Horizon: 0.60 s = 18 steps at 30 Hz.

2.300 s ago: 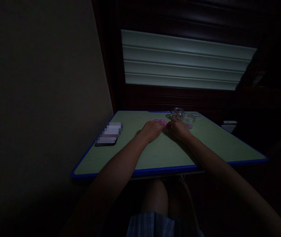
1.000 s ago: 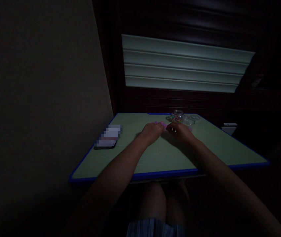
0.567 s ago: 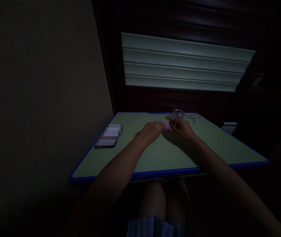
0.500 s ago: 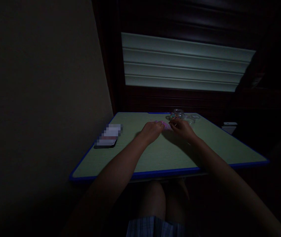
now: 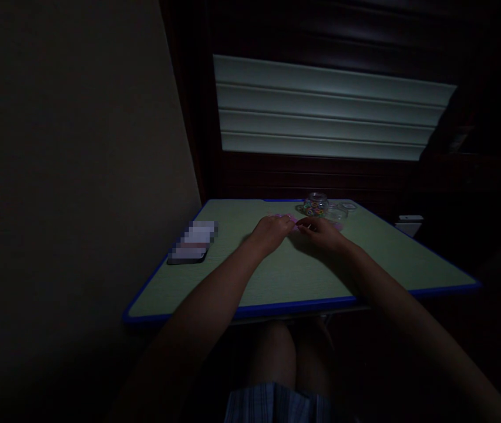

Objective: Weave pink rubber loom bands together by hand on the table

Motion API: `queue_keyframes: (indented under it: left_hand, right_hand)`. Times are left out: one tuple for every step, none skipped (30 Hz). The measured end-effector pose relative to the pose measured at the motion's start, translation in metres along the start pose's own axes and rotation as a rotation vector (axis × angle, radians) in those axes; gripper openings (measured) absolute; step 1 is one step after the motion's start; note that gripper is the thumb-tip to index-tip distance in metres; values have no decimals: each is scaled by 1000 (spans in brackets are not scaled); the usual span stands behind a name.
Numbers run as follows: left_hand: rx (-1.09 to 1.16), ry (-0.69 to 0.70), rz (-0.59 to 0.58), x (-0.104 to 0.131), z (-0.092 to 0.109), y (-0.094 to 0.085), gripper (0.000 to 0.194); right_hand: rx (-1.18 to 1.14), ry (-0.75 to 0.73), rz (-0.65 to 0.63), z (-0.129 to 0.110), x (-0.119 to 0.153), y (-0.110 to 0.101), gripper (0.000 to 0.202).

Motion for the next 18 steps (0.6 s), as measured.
queue_keyframes:
  left_hand:
    - [-2, 1, 0, 0, 0, 0, 22]
    - [-3, 1, 0, 0, 0, 0, 21]
    - [-3, 4, 1, 0, 0, 0, 21]
    - [0, 9, 3, 0, 1, 0, 20]
    - [2, 13, 5, 0, 1, 0, 20]
    - [3, 17, 7, 0, 1, 0, 20]
    - [1, 19, 9, 0, 1, -1, 20]
    - [-1, 21, 11, 0, 2, -1, 21]
    - [-3, 23, 12, 0, 2, -1, 21]
    - [-4, 21, 14, 0, 2, -1, 21]
    - [-3, 20, 18, 0, 2, -2, 21]
    - [-2, 19, 23, 0, 2, -2, 21]
    - [-1, 19, 28, 0, 2, -2, 21]
    - [0, 19, 33, 0, 2, -3, 20]
    - [0, 23, 39, 0, 2, -3, 20]
    - [0, 28, 44, 0, 2, -3, 20]
    - [1, 33, 48, 0, 3, -3, 20]
    - [0, 35, 50, 0, 3, -2, 20]
  right_hand:
    - [1, -3, -9, 0, 0, 1, 31]
    - [3, -5, -15, 1, 0, 2, 31]
    - [3, -6, -20, 1, 0, 3, 30]
    - [0, -8, -22, 2, 0, 4, 30]
    - [-6, -9, -22, 2, 0, 4, 29]
    - [-13, -12, -18, 2, 0, 4, 28]
    - [-20, -16, -13, 2, 0, 4, 27]
    - [-25, -22, -10, 1, 0, 3, 26]
    - [-26, -26, -7, 1, 0, 3, 25]
    - [-23, -30, -7, 1, 0, 3, 24]
    - [-17, -32, -6, 0, 0, 2, 24]
    - [-13, -32, -6, 0, 0, 2, 23]
    - [-9, -30, -3, 0, 0, 1, 23]
    - [-7, -27, 3, -1, 0, 0, 23]
    - [-5, -26, 6, -1, 0, -1, 22]
    - [-4, -29, 9, -2, 0, -1, 22]
    - [-5, -35, 11, -3, 0, -2, 22]
    - [-7, -43, 13, -4, 0, -3, 22]
Point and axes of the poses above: each hand's wrist, its own x-axis away from the middle knuckle, its own y-axis out of the palm, z = x × y, the point moved 8 cm from there along -x, towards the middle knuckle, and after that the axes turned 6 degrees about z, right-handed, at the moved point
